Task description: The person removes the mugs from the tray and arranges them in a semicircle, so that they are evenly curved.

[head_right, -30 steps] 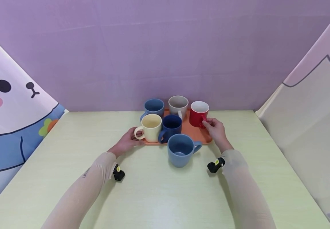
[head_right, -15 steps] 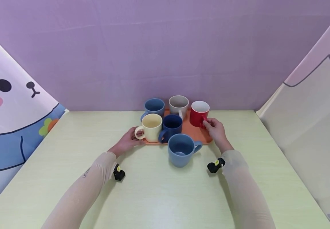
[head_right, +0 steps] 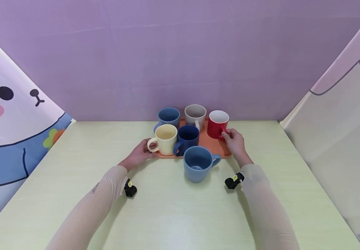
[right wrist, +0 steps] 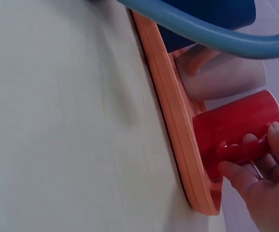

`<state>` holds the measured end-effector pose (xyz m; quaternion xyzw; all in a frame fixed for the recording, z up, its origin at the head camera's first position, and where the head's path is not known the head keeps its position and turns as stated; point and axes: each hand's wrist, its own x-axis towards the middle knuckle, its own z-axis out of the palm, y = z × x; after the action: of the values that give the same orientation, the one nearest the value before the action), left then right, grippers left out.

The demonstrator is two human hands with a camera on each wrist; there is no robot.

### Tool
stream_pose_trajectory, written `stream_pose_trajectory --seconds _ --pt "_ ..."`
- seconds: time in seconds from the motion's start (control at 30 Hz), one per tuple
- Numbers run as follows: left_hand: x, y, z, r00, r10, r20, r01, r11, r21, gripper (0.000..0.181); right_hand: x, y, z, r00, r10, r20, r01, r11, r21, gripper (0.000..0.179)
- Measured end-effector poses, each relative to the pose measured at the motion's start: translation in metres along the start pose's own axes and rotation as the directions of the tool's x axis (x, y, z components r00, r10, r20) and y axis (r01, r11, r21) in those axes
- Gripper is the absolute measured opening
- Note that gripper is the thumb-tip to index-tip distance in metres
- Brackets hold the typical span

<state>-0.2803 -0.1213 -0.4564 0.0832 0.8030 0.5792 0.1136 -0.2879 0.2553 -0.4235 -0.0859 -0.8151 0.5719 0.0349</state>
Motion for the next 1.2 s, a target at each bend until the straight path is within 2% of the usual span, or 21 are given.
stream_pose_trajectory --seconds 0.33,0.57,0.77,1.2 --pt "0.0 0.0 0.003 1.0 0.003 0.002 -0.003 1.0 -0.011 0.071 -0.003 0.004 -0.003 0.998 -0.05 -0.042 0.046 0.995 -0.093 0.035" --pt "0.001 -0.002 0.001 1.0 -0.006 -0.009 0.006 1.0 -0.006 0.073 -0.008 -0.006 -0.006 0.992 -0.114 -0.062 0.116 0.993 0.034 0.036" --pt "0.002 -0.004 0.0 1.0 0.0 0.0 0.0 0.999 -0.034 0.074 -0.014 -0.019 -0.009 0.991 -0.125 -0.053 0.127 0.991 0.043 0.036" --pt "-0.001 0.0 0.0 1.0 -0.008 -0.001 0.008 0.999 -0.031 0.073 -0.028 -0.024 -0.015 0.987 -0.157 -0.015 0.156 0.985 -0.07 0.034"
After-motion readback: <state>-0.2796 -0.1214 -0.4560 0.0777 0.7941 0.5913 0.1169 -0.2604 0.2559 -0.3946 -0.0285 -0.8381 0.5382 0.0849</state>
